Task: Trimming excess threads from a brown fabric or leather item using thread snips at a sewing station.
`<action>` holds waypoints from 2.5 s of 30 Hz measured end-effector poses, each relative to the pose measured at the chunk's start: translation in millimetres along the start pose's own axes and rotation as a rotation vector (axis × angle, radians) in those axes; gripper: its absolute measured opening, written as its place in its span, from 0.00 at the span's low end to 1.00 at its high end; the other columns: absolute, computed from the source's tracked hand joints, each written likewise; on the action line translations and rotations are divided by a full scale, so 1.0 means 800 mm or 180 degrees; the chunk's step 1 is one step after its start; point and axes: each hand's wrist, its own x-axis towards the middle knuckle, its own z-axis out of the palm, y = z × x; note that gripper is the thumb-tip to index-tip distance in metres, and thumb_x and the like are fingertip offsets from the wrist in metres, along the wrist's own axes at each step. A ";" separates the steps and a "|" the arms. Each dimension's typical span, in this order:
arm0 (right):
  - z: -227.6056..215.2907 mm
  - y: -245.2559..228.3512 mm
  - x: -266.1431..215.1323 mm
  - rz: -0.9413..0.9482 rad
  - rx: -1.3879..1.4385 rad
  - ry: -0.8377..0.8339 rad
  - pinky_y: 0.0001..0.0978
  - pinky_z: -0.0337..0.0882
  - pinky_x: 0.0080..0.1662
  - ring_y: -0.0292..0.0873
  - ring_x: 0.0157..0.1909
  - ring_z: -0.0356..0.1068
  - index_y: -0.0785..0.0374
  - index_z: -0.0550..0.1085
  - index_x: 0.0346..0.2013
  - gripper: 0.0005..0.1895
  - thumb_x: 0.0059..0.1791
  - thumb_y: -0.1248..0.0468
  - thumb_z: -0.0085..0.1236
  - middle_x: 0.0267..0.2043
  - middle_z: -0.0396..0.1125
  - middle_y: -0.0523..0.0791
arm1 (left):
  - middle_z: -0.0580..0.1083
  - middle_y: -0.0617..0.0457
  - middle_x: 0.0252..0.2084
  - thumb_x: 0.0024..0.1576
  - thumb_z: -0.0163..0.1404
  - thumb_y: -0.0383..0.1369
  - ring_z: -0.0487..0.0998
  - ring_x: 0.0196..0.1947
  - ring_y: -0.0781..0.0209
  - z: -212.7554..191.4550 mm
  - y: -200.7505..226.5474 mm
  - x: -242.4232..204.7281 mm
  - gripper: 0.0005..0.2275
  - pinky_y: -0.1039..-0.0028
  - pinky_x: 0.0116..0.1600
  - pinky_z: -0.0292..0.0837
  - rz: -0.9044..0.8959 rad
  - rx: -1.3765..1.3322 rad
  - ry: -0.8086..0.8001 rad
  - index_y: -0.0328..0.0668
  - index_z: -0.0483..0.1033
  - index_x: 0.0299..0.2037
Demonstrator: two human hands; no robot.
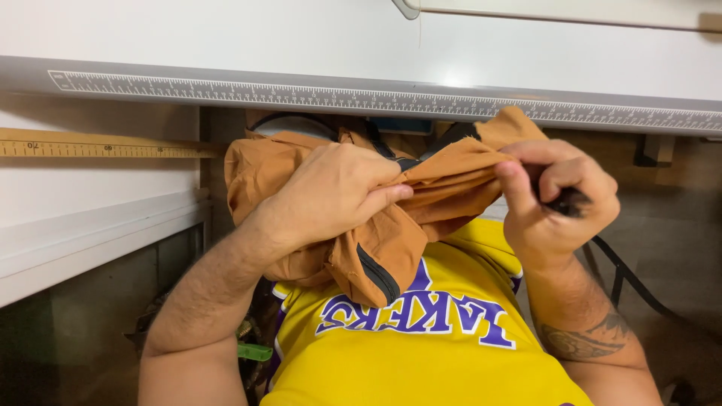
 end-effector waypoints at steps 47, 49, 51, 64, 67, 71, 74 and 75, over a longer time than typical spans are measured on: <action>0.015 -0.052 0.034 -0.2009 -0.1905 -0.1323 0.35 0.55 0.27 0.44 0.24 0.60 0.71 0.77 0.42 0.12 0.58 0.61 0.57 0.29 0.67 0.47 | 0.66 0.39 0.49 0.66 0.44 0.43 0.70 0.50 0.48 0.030 0.016 -0.003 0.21 0.61 0.56 0.70 0.1191 -0.2751 0.1105 0.34 0.68 0.26; 0.015 -0.052 0.033 -0.2011 -0.1925 -0.1315 0.35 0.55 0.27 0.44 0.24 0.60 0.71 0.77 0.41 0.13 0.58 0.61 0.56 0.29 0.66 0.47 | 0.67 0.39 0.49 0.66 0.45 0.43 0.70 0.50 0.49 0.031 0.016 -0.003 0.20 0.62 0.57 0.70 0.1152 -0.2722 0.1123 0.34 0.70 0.26; 0.018 -0.052 0.032 -0.1990 -0.1923 -0.1297 0.35 0.56 0.27 0.44 0.24 0.59 0.71 0.77 0.41 0.13 0.58 0.61 0.56 0.29 0.66 0.47 | 0.67 0.39 0.49 0.66 0.45 0.44 0.70 0.50 0.49 0.034 0.017 -0.002 0.20 0.62 0.57 0.69 0.1157 -0.2708 0.1177 0.34 0.70 0.27; 0.009 0.017 0.034 0.0614 0.0125 -0.0692 0.20 0.48 0.27 0.29 0.23 0.45 0.64 0.58 0.47 0.30 0.49 0.43 0.56 0.50 0.65 0.48 | 0.68 0.35 0.50 0.64 0.48 0.39 0.72 0.50 0.45 0.026 0.018 -0.005 0.20 0.59 0.58 0.70 0.1294 -0.2814 0.1147 0.35 0.63 0.22; 0.015 0.026 0.031 0.1731 0.1198 -0.1294 0.22 0.62 0.41 0.30 0.34 0.55 0.60 0.62 0.38 0.17 0.48 0.68 0.65 0.54 0.73 0.49 | 0.70 0.34 0.50 0.65 0.46 0.39 0.72 0.51 0.42 0.014 0.022 -0.002 0.21 0.54 0.58 0.70 0.1416 -0.2582 0.1067 0.35 0.60 0.21; -0.002 0.034 0.026 0.1431 0.1264 -0.0525 0.32 0.77 0.48 0.39 0.38 0.70 0.55 0.59 0.31 0.20 0.52 0.77 0.61 0.31 0.65 0.43 | 0.63 0.34 0.56 0.63 0.48 0.32 0.67 0.56 0.41 0.008 0.010 -0.017 0.16 0.57 0.61 0.70 0.1196 -0.2296 0.1257 0.31 0.67 0.23; -0.003 0.035 0.024 0.0895 0.0817 0.0102 0.32 0.71 0.45 0.42 0.38 0.70 0.56 0.58 0.33 0.23 0.53 0.77 0.65 0.34 0.68 0.49 | 0.60 0.39 0.54 0.63 0.48 0.27 0.65 0.54 0.45 -0.008 0.005 -0.019 0.15 0.62 0.56 0.69 0.0978 -0.1628 0.1247 0.32 0.66 0.21; 0.001 0.029 0.021 0.0710 0.0740 0.0049 0.33 0.71 0.44 0.43 0.37 0.69 0.57 0.56 0.32 0.22 0.53 0.75 0.64 0.34 0.68 0.50 | 0.63 0.41 0.51 0.60 0.49 0.24 0.68 0.48 0.51 -0.013 0.006 -0.020 0.13 0.66 0.52 0.70 0.0730 -0.1563 0.1049 0.31 0.68 0.21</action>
